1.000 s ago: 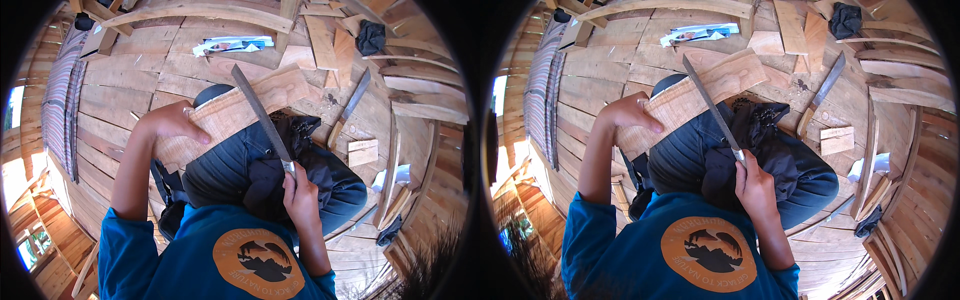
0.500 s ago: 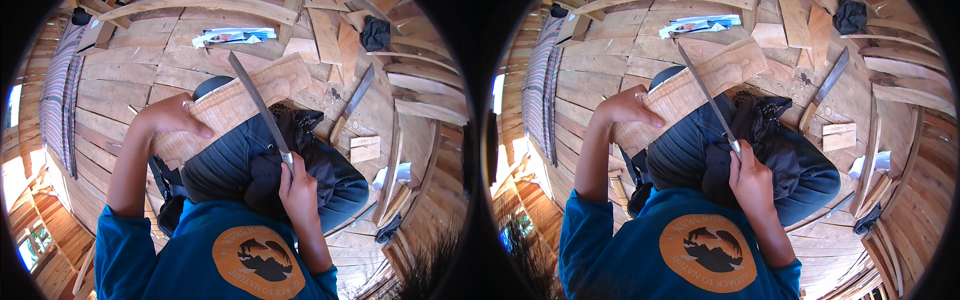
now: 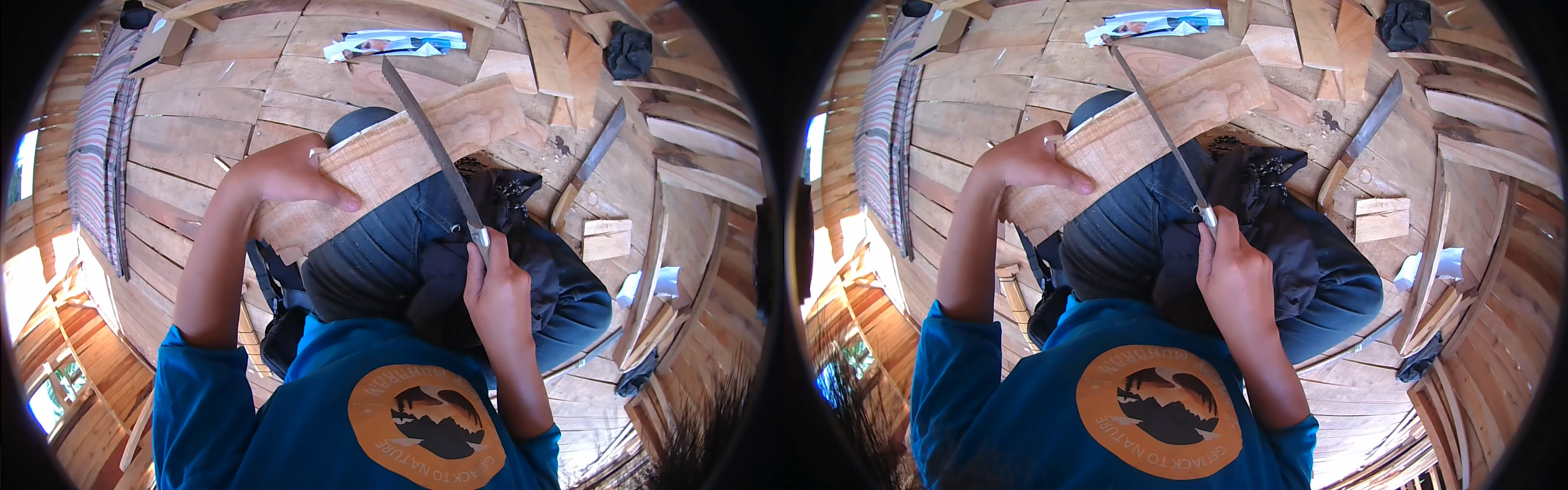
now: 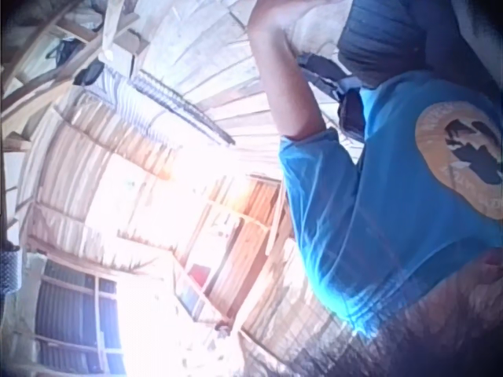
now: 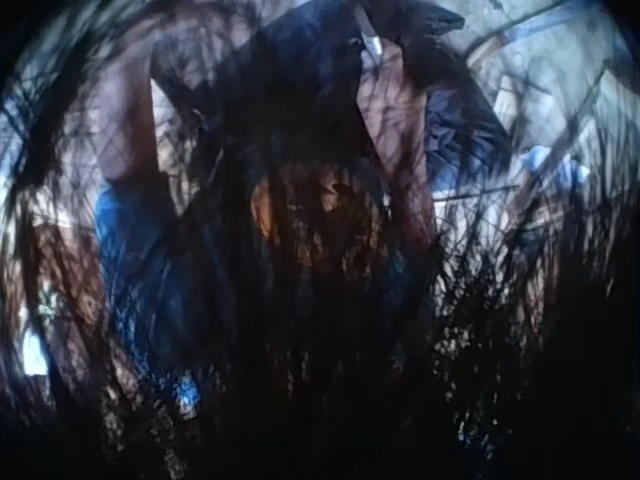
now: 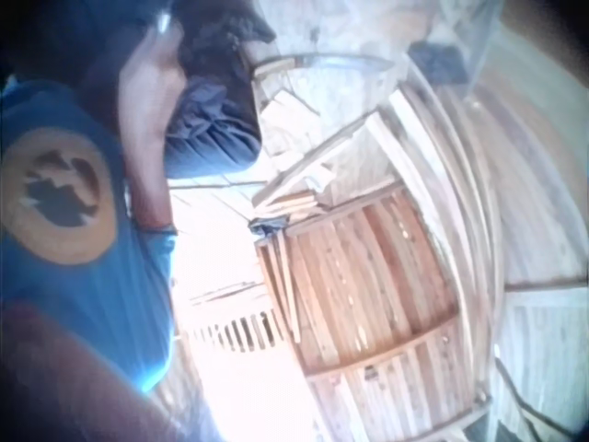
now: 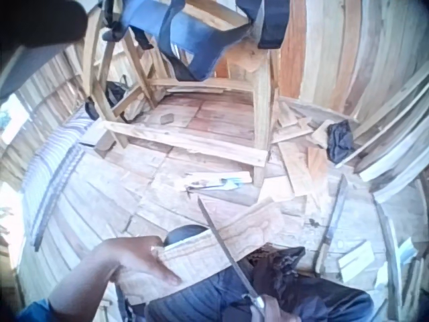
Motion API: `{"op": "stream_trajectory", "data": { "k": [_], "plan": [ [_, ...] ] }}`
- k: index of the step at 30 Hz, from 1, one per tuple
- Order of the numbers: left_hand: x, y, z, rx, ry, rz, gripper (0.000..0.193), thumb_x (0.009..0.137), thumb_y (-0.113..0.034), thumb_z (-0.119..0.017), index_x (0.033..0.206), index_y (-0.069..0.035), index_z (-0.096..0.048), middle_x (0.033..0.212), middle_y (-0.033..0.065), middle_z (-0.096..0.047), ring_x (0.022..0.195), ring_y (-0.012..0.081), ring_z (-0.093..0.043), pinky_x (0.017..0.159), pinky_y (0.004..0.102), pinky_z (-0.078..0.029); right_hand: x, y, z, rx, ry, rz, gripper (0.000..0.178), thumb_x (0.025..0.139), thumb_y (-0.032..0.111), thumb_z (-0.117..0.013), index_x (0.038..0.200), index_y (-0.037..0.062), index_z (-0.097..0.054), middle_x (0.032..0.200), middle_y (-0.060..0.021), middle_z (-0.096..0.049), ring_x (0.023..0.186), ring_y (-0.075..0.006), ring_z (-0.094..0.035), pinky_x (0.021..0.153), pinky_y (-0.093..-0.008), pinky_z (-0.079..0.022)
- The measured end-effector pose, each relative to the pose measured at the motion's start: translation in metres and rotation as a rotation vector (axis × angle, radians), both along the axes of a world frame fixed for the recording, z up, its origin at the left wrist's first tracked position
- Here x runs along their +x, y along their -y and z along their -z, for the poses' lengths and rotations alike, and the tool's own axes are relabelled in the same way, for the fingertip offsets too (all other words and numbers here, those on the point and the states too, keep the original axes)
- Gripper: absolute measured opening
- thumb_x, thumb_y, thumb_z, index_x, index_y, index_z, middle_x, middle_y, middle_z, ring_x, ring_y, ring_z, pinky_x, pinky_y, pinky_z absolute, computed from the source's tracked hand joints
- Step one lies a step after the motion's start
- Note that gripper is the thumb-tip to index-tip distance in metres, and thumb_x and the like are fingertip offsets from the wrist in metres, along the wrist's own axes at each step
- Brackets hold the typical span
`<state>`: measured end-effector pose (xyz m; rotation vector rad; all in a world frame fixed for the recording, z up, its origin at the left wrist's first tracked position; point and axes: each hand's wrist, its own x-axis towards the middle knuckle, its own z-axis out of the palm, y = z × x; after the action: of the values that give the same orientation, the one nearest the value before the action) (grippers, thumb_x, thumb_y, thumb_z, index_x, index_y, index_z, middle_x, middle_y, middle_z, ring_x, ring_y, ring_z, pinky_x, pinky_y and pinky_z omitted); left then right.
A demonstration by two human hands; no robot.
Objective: The person saws a piece of wood using a hand saw, holding the wood steady by hand.
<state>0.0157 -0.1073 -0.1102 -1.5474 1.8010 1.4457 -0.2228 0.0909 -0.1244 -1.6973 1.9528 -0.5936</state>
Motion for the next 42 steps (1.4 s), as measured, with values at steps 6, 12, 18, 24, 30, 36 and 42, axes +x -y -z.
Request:
{"op": "stream_trajectory", "data": {
  "k": [6, 12, 18, 24, 30, 36, 42],
  "plan": [
    [0.006, -0.002, 0.006, -0.036, 0.002, -0.069, 0.100, 0.047, -0.047, -0.094, 0.121, 0.007, -0.055, 0.108, 0.0213, -0.066, 0.105, 0.0302, -0.063, 0.091, 0.0328, -0.046, -0.007, -0.016, -0.009, -0.005, -0.003, 0.024, 0.021, 0.092, 0.010, -0.061, 0.109, -0.0008, -0.055, 0.076, -0.0190, -0.067, 0.064, -0.0343, -0.068, 0.052, -0.0398, -0.052],
    [-0.007, 0.002, -0.005, 0.059, 0.044, -0.003, 0.103, 0.044, -0.049, -0.094, 0.121, 0.008, -0.055, 0.110, 0.0225, -0.066, 0.106, 0.0315, -0.063, 0.092, 0.0335, -0.046, -0.008, -0.027, 0.000, 0.039, 0.026, 0.038, 0.020, 0.092, 0.009, -0.061, 0.109, -0.0008, -0.054, 0.075, -0.0199, -0.067, 0.063, -0.0357, -0.067, 0.053, -0.0417, -0.052],
    [-0.002, 0.001, 0.000, -0.009, 0.045, -0.013, 0.100, 0.046, -0.049, -0.093, 0.119, 0.008, -0.056, 0.110, 0.0222, -0.066, 0.105, 0.0315, -0.063, 0.092, 0.0335, -0.046, -0.001, 0.004, 0.001, 0.012, 0.067, 0.001, 0.018, 0.094, 0.010, -0.059, 0.107, -0.0002, -0.053, 0.073, -0.0192, -0.066, 0.063, -0.0356, -0.067, 0.051, -0.0420, -0.052],
    [0.000, -0.001, 0.007, -0.025, 0.025, -0.013, 0.099, 0.046, -0.046, -0.094, 0.120, 0.008, -0.056, 0.109, 0.0217, -0.066, 0.103, 0.0303, -0.064, 0.091, 0.0334, -0.046, -0.014, -0.045, -0.005, 0.027, 0.020, 0.063, 0.019, 0.092, 0.011, -0.061, 0.107, 0.0001, -0.055, 0.072, -0.0178, -0.066, 0.061, -0.0347, -0.067, 0.050, -0.0413, -0.051],
    [-0.004, 0.002, 0.003, -0.018, 0.078, 0.005, 0.102, 0.046, -0.047, -0.094, 0.123, 0.006, -0.055, 0.110, 0.0217, -0.066, 0.103, 0.0310, -0.064, 0.091, 0.0342, -0.047, 0.004, 0.004, 0.003, 0.003, 0.044, 0.013, 0.017, 0.094, 0.010, -0.059, 0.106, 0.0002, -0.053, 0.073, -0.0185, -0.066, 0.062, -0.0354, -0.066, 0.051, -0.0416, -0.052],
    [0.001, 0.002, 0.004, 0.030, 0.025, 0.025, 0.101, 0.045, -0.045, -0.095, 0.123, 0.006, -0.054, 0.112, 0.0223, -0.065, 0.108, 0.0313, -0.062, 0.094, 0.0340, -0.045, -0.002, -0.034, 0.002, -0.003, 0.030, 0.034, 0.018, 0.093, 0.010, -0.060, 0.106, -0.0007, -0.054, 0.074, -0.0192, -0.066, 0.061, -0.0355, -0.066, 0.050, -0.0410, -0.051],
    [-0.001, 0.000, 0.006, 0.008, 0.031, -0.011, 0.101, 0.044, -0.043, -0.095, 0.122, 0.006, -0.054, 0.113, 0.0225, -0.065, 0.109, 0.0304, -0.062, 0.095, 0.0328, -0.044, 0.013, -0.003, 0.009, 0.006, 0.078, 0.066, 0.018, 0.093, 0.010, -0.060, 0.106, -0.0007, -0.054, 0.076, -0.0193, -0.067, 0.062, -0.0358, -0.067, 0.050, -0.0419, -0.051]
  ]
}}
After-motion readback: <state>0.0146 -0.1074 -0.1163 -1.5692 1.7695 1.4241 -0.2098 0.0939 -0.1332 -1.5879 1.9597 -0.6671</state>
